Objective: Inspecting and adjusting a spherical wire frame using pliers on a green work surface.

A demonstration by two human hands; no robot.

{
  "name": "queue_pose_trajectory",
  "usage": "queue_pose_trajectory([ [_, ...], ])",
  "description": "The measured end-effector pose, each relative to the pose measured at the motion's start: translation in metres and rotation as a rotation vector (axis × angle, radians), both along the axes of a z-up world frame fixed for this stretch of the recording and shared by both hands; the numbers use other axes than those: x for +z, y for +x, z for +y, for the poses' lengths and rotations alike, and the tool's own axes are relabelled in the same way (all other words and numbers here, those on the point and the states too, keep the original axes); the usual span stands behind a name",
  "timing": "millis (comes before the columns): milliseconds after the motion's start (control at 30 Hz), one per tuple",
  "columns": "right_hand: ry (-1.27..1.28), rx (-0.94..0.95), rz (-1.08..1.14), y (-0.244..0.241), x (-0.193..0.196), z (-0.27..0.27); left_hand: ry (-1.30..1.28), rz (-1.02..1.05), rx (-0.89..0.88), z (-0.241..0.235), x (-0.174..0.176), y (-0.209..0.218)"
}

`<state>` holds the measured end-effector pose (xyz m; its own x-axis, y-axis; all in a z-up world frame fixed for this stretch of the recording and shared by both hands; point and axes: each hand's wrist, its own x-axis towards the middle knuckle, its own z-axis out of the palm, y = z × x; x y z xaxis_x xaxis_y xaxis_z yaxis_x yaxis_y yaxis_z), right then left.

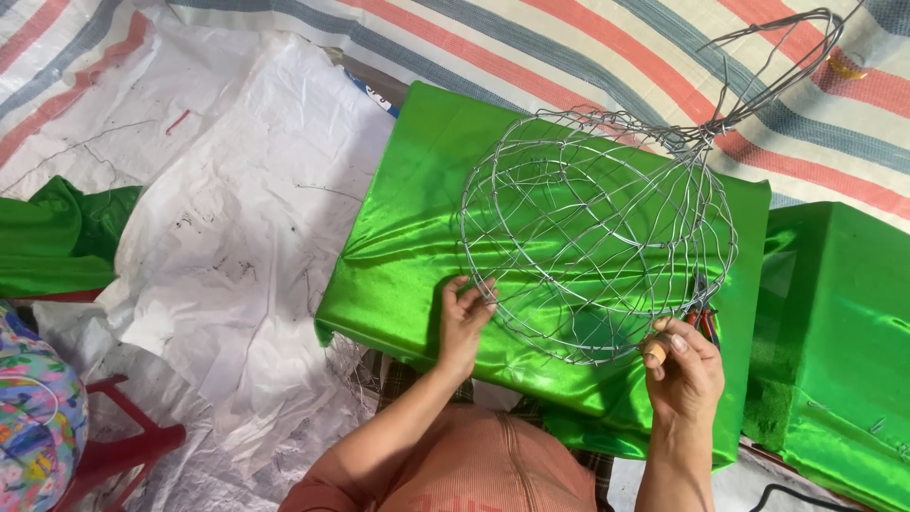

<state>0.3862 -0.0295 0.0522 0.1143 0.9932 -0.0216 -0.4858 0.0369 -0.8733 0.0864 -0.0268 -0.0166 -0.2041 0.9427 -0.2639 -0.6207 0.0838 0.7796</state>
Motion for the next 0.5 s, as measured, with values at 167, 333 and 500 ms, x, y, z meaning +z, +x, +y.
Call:
queue_pose_trajectory([
  [167, 0.0, 0.013, 0.009, -0.002, 0.001, 0.001, 0.016, 0.11, -0.056, -0.005, 0.009, 0.005],
  [333, -0.012, 0.007, -0.002, -0.001, -0.002, 0.001, 0.015, 0.143, -0.088, -0.005, 0.015, 0.004],
  [500, 0.003, 0.016, 0.029, 0.003, -0.008, 0.0, -0.036, 0.393, -0.162, -0.006, 0.01, 0.002],
])
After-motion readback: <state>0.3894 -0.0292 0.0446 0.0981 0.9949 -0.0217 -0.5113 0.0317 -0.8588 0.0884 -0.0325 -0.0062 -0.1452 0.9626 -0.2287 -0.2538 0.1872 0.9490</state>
